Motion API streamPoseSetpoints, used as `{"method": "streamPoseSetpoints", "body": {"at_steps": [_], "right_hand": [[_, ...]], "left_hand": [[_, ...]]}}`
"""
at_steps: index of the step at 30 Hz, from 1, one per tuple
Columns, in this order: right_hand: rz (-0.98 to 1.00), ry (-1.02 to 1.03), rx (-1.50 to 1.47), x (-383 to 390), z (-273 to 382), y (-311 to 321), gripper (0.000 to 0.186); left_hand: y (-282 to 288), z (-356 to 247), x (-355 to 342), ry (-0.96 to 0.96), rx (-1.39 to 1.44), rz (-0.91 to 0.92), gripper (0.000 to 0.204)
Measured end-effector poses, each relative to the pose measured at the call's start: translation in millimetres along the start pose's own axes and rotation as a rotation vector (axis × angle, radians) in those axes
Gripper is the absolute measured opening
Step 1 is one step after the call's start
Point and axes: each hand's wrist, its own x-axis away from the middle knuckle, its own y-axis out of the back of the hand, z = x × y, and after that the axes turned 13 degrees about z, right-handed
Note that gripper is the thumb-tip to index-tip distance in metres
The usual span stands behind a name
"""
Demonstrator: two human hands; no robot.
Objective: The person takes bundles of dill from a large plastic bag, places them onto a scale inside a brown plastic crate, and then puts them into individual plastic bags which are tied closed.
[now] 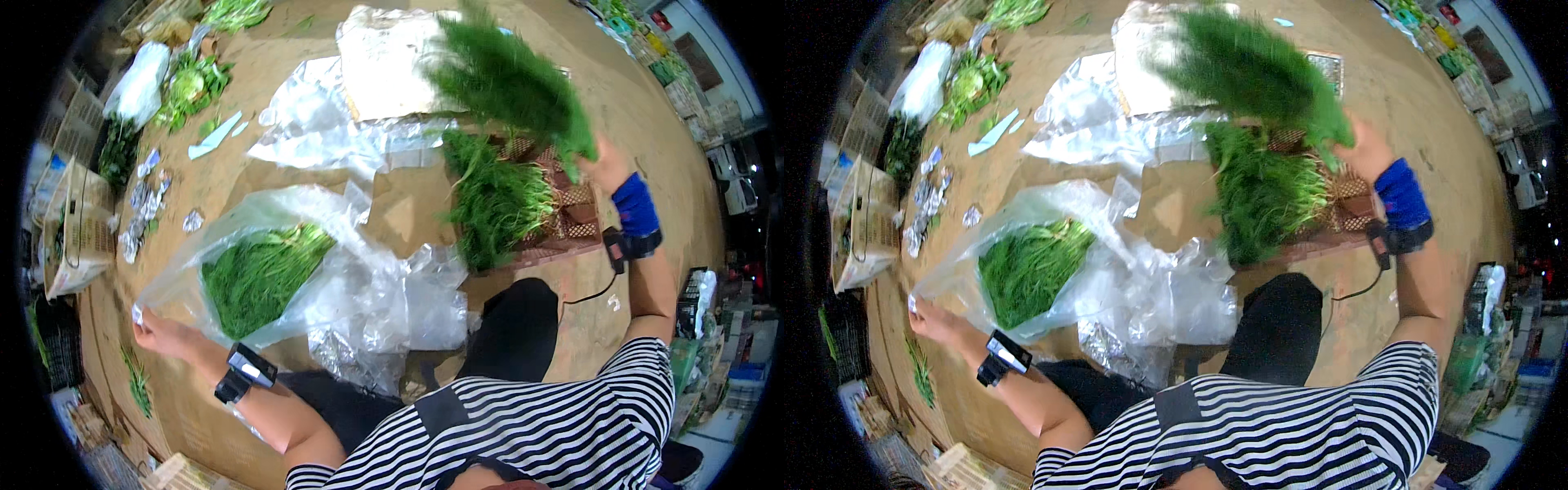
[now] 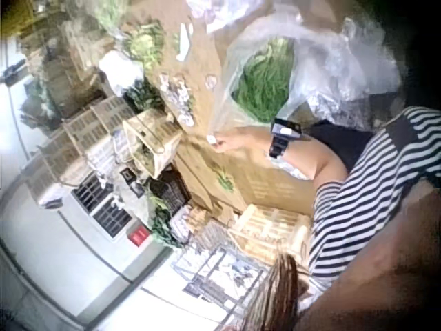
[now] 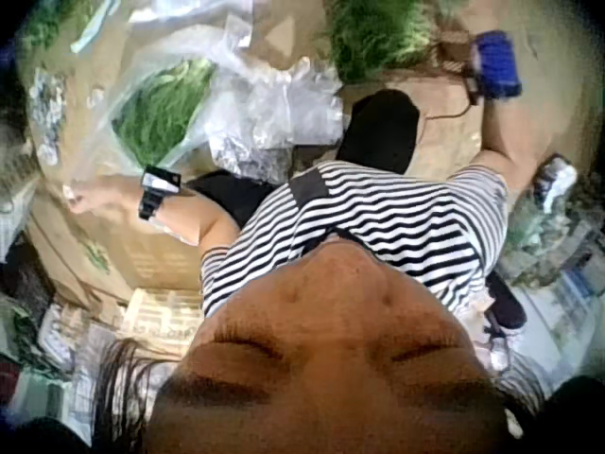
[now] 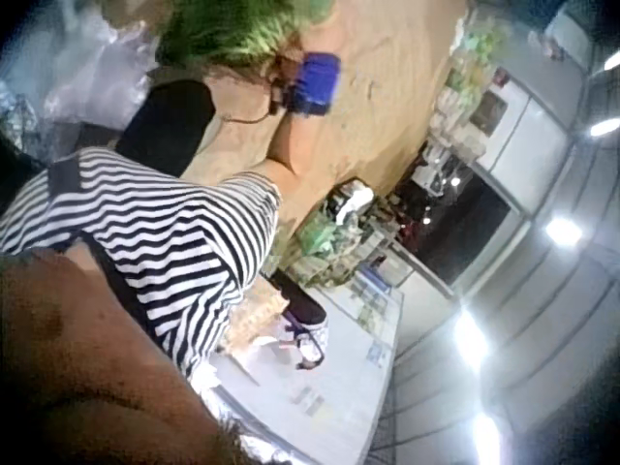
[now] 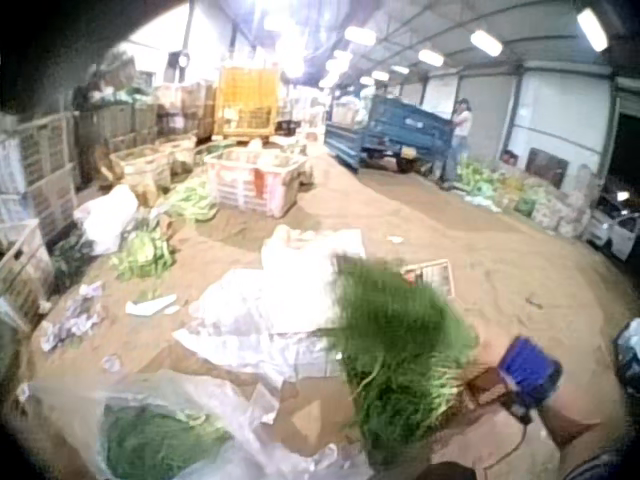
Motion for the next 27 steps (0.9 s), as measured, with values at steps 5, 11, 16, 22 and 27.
{"method": "streamPoseSetpoints", "body": {"at_steps": [5, 11, 16, 22, 27], "right_hand": [[-0.072, -0.185, 0.47, -49, -141, -64, 0.055], [0.22, -0.17, 0.578, -52, -204, -151, 0.058], [-0.052, -0.136, 0.341, 0, -158, -137, 0.047], [0.227, 0.131, 0.153, 55, -103, -127, 0.037], [0.241, 0.139, 0.236, 53, -67, -109, 0.035]], "left_hand": [[-27, -16, 25, 0.052, -0.065, -0.044, 0.039], [-36, -33, 38, 0.104, -0.466, 0.014, 0.041], [-35, -43, 43, -0.033, -0.607, -0.038, 0.044], [-48, -36, 49, -0.23, -0.703, -0.063, 0.053], [-41, -42, 49, -0.243, -0.625, -0.042, 0.056]]}}
